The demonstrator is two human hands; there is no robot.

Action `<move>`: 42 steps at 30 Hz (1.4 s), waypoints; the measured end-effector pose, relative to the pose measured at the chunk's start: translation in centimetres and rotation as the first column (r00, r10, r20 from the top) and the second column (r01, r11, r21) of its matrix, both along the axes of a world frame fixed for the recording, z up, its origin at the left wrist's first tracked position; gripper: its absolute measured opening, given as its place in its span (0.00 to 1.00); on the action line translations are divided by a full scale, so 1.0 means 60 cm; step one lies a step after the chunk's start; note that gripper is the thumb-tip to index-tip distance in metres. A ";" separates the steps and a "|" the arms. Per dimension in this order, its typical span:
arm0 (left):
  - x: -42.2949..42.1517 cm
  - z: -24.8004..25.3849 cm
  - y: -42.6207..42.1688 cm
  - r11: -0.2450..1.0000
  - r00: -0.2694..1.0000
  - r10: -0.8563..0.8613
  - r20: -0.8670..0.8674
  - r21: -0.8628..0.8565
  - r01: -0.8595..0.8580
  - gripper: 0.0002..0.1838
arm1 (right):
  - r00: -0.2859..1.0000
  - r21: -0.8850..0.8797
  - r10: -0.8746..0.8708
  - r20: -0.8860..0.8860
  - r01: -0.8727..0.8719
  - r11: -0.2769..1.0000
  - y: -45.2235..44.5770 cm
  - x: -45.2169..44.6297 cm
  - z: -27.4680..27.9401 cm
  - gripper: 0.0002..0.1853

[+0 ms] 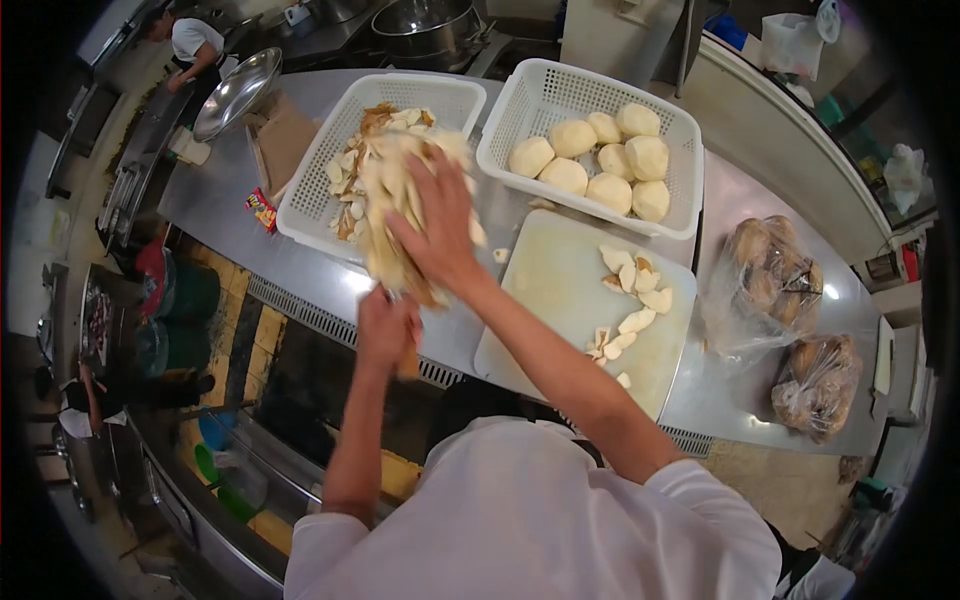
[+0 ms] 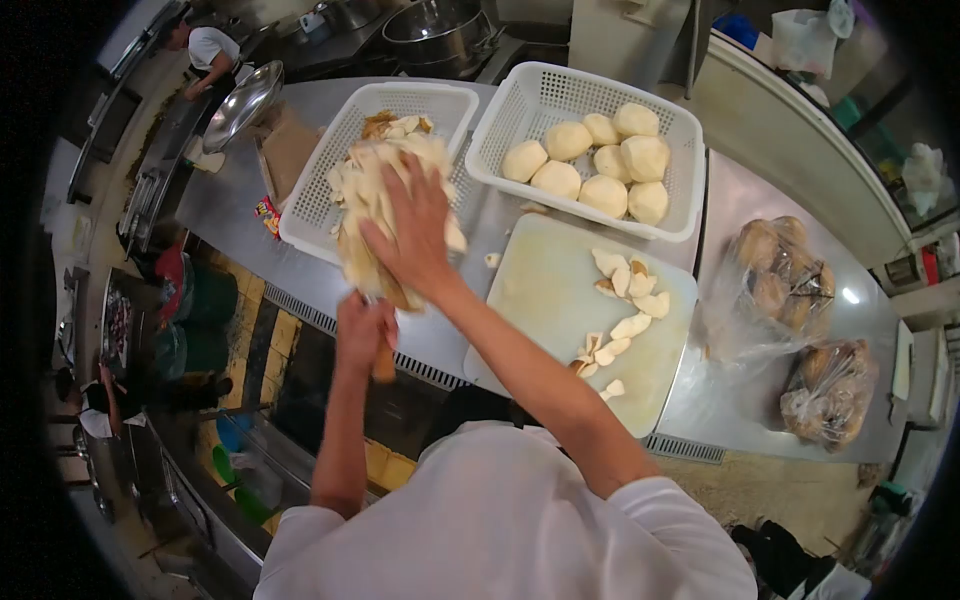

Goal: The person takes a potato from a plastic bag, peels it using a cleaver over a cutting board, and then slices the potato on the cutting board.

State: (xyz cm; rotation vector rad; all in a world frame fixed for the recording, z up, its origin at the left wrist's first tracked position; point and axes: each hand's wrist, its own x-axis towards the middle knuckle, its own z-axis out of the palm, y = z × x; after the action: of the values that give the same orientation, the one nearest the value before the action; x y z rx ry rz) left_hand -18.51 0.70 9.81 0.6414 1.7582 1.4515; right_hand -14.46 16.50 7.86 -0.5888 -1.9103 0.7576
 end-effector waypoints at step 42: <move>0.219 -0.197 -0.003 0.801 0.398 -0.573 -0.716 -0.389 0.454 0.19 | 0.858 -0.205 -0.451 0.247 0.501 0.841 -0.100 0.461 -0.270 0.38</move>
State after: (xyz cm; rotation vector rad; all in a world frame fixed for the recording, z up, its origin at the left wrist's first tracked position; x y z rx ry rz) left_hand -5.37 0.51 -2.03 1.8341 1.9753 0.5549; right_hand 13.23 10.52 -8.31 -1.2940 -1.7264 0.6422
